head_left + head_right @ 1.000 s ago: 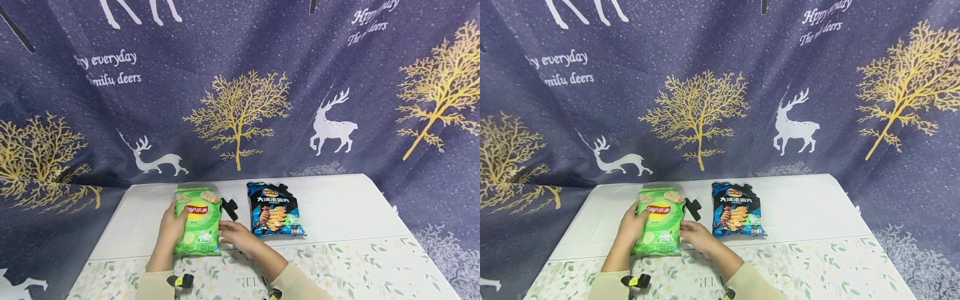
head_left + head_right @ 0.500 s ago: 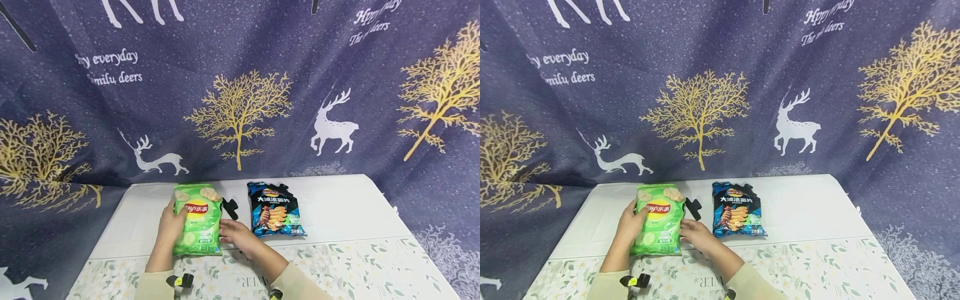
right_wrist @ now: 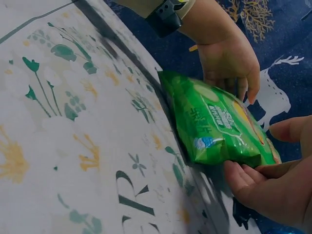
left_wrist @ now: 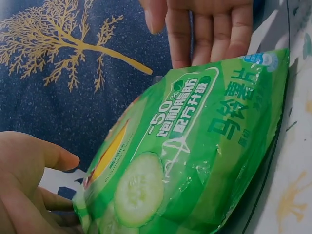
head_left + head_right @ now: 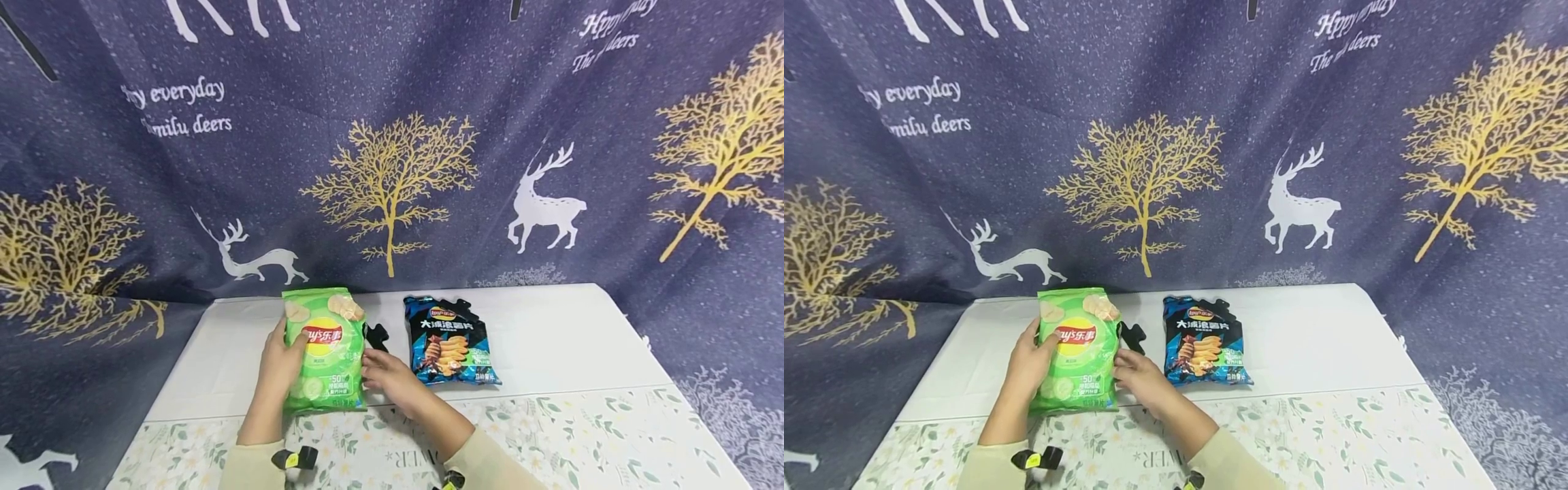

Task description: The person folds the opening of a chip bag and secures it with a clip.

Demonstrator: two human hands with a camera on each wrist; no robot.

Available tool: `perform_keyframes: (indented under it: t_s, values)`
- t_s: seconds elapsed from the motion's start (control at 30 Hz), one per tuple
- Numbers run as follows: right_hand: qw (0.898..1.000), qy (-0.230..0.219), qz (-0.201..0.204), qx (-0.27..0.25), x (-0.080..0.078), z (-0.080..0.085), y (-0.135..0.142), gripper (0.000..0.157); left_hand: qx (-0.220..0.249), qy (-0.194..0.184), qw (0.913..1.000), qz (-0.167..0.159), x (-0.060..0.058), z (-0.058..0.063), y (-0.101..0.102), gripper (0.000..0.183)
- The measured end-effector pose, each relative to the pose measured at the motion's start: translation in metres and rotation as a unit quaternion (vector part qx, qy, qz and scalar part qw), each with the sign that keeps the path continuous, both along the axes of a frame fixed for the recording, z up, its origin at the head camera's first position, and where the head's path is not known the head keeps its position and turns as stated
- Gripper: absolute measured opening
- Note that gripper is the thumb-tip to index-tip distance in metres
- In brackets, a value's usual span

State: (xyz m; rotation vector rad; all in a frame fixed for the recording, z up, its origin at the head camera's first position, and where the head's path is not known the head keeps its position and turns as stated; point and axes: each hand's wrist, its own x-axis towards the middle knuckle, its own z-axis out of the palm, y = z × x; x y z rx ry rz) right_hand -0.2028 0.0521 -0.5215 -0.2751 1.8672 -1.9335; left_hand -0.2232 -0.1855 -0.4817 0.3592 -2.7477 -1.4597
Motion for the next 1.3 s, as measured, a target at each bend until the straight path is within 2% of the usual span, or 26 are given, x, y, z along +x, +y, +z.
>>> perform_keyframes:
  t_s: [0.23, 0.47, 0.67, 1.07, 1.3]
  values:
    - [0.997, 0.040, -0.018, 0.063, 0.004, 0.010, 0.001, 0.064, 0.008, 0.026, 0.9996, 0.001, 0.000, 0.003, 0.005, 0.075]
    - [0.996, 0.052, -0.024, 0.064, 0.004, 0.016, 0.003, 0.063, 0.045, 0.032, 0.9984, 0.010, 0.002, 0.007, 0.010, 0.075]
    - [0.990, 0.088, -0.033, 0.105, 0.004, 0.020, 0.006, 0.062, 0.089, 0.057, 0.9942, 0.018, 0.004, 0.010, 0.016, 0.076]
    - [0.985, 0.125, -0.033, 0.112, -0.001, 0.021, 0.012, 0.058, 0.140, 0.076, 0.9868, 0.029, 0.005, 0.009, 0.028, 0.080]
    - [0.980, 0.140, -0.068, 0.127, -0.005, 0.023, 0.016, 0.053, 0.172, 0.108, 0.9787, 0.032, 0.007, 0.009, 0.036, 0.080]
